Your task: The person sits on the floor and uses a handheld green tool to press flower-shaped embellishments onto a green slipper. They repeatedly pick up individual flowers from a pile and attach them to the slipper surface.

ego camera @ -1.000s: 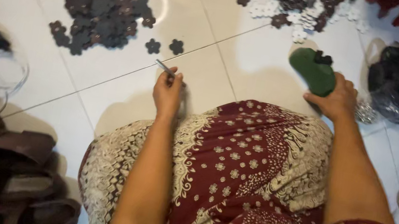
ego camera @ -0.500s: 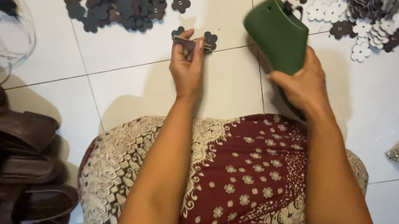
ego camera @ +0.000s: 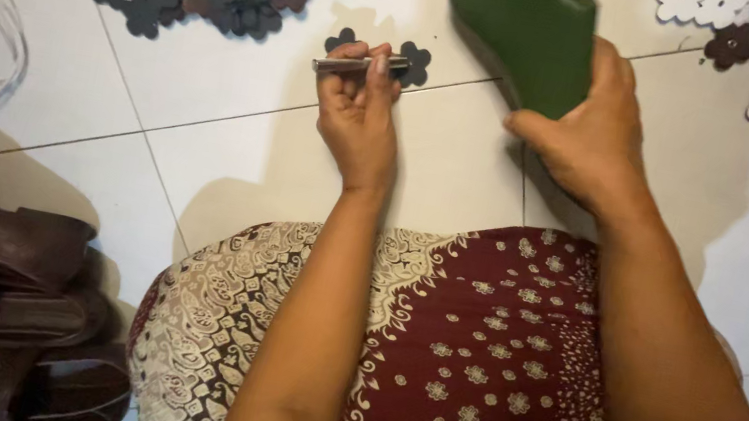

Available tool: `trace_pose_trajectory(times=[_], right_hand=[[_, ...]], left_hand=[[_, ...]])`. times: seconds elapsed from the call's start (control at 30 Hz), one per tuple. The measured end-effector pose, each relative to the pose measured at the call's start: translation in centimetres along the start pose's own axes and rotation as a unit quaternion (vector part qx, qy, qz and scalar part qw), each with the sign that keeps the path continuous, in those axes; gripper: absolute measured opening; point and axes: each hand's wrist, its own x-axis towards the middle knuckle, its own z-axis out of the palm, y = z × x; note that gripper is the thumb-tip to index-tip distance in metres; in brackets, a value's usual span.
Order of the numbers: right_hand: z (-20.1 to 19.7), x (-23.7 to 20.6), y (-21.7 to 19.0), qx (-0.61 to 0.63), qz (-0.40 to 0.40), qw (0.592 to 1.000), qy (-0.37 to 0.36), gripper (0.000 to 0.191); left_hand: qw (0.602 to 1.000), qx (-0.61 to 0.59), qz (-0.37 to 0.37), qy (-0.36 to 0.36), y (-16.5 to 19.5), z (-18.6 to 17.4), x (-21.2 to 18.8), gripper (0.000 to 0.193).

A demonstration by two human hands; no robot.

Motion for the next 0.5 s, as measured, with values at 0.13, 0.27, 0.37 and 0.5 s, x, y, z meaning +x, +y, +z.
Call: trace_pose_trajectory(times=[0.13, 0.27, 0.37, 0.5], right_hand=[[0.36, -0.4, -0.17, -0.005, 0.017, 1.0, -0.015, 0.097], [0.61, -0.52, -0.46, -0.012, 0.013, 1.0, -0.012, 0.098], [0.51, -0.57, -0.45, -0.017, 0.006, 1.0, -0.01, 0.095], [0.45, -0.51, -0.49, -0.02, 0.019, 0.999, -0.019, 0.097]], left_hand=[[1.0, -0.002, 0.024, -0.01, -0.2, 0.07, 0.0, 0.025], [0.999, 0.006, 0.035, -0.009, -0.37, -0.03, 0.14, 0.025], [0.999, 0.014, 0.032, -0.009, -0.44, 0.05, 0.11, 0.026], [1.0, 0.013, 0.023, -0.005, -0.25, 0.14, 0.07, 0.026]])
